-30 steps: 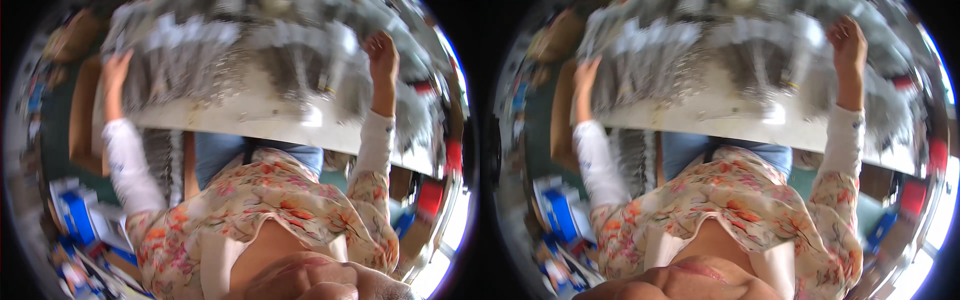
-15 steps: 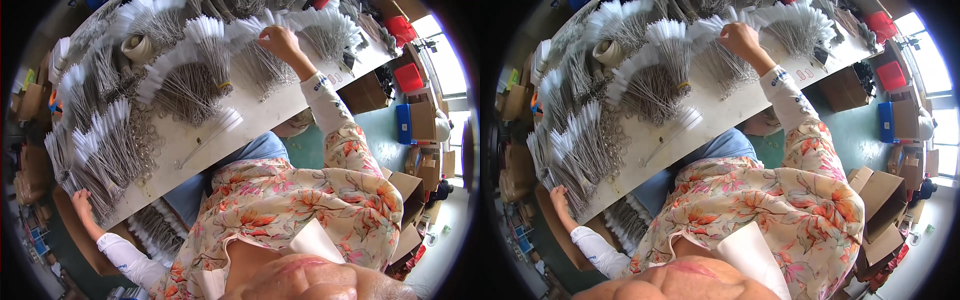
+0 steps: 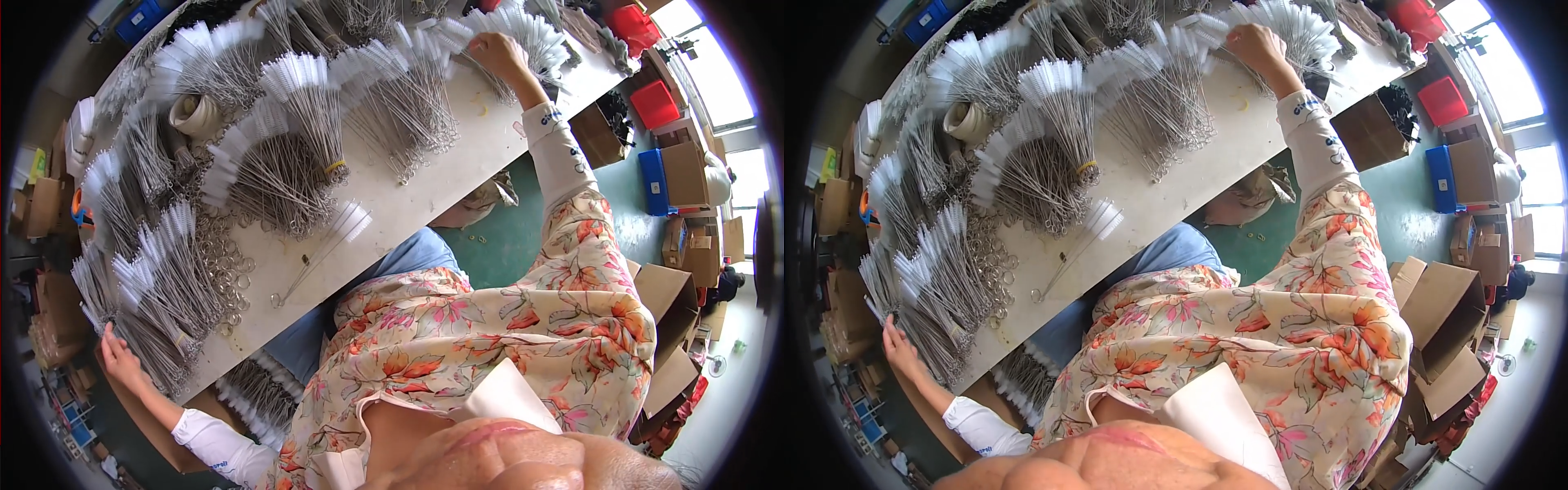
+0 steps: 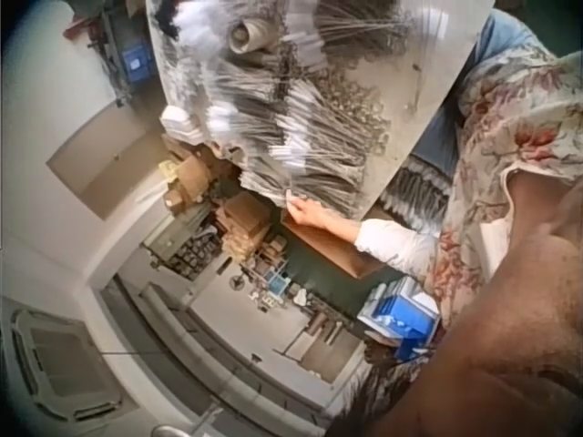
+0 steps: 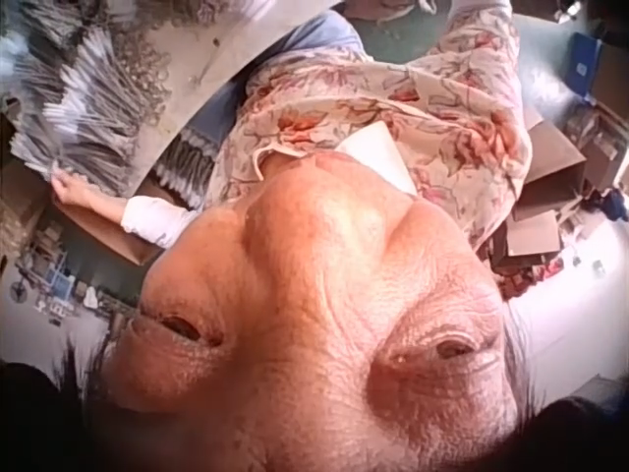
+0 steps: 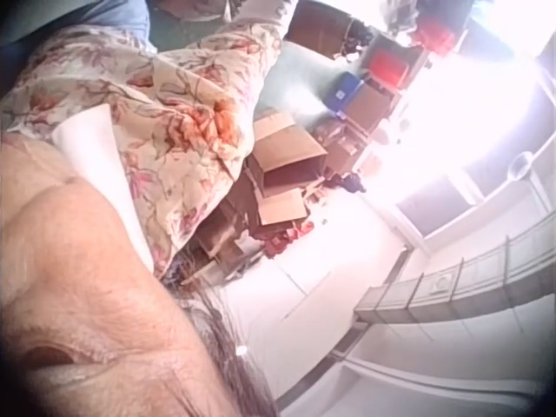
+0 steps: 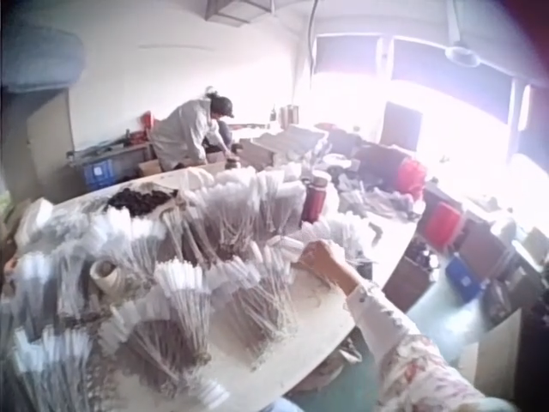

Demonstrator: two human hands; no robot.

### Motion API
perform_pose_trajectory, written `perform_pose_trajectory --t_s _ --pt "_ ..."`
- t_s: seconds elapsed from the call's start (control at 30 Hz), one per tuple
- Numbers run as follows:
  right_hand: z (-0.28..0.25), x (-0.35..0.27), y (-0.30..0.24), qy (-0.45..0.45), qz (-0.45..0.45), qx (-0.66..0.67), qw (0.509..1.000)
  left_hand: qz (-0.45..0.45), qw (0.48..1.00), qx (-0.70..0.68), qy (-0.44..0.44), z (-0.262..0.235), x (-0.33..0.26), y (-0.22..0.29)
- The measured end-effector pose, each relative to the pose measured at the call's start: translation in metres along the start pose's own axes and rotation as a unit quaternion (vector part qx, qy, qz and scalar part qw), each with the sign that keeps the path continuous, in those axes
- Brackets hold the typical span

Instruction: The person is manually assembling small white-bristled brushes by attaching metal rings to the wire handles.

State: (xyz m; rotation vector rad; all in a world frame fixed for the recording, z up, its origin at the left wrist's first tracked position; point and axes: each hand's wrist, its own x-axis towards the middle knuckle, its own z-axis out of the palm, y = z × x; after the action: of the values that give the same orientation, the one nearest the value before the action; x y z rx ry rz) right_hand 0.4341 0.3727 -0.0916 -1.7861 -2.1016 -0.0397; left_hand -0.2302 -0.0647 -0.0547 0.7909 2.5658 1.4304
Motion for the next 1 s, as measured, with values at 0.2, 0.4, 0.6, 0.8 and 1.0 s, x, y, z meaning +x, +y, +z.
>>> perform_pose_trajectory --t_s 0.2,0.4,0.6,0.8,1.0 --pt "0.008 -0.001 0.001 -0.039 -0.007 -0.059 0.997 -0.063 0.971 -0.202 -0.111 0.044 -0.027 0.013" --pt "-0.045 0.014 -0.031 0.187 0.006 0.18 0.966 -0.097 0.924 -0.35 -0.124 0.067 -0.066 0.045" --pt "-0.077 -0.056 -0.183 -0.152 -0.182 0.685 0.689 0.045 0.913 -0.294 -0.278 0.12 -0.164 0.146" --pt "-0.067 -0.178 -0.278 -0.381 -0.11 0.642 0.656 0.282 0.858 -0.344 -0.257 0.214 -0.208 0.175" --pt "-0.03 -0.178 -0.244 -0.183 -0.132 0.702 0.675 0.338 0.853 -0.338 -0.208 0.194 -0.205 0.173"
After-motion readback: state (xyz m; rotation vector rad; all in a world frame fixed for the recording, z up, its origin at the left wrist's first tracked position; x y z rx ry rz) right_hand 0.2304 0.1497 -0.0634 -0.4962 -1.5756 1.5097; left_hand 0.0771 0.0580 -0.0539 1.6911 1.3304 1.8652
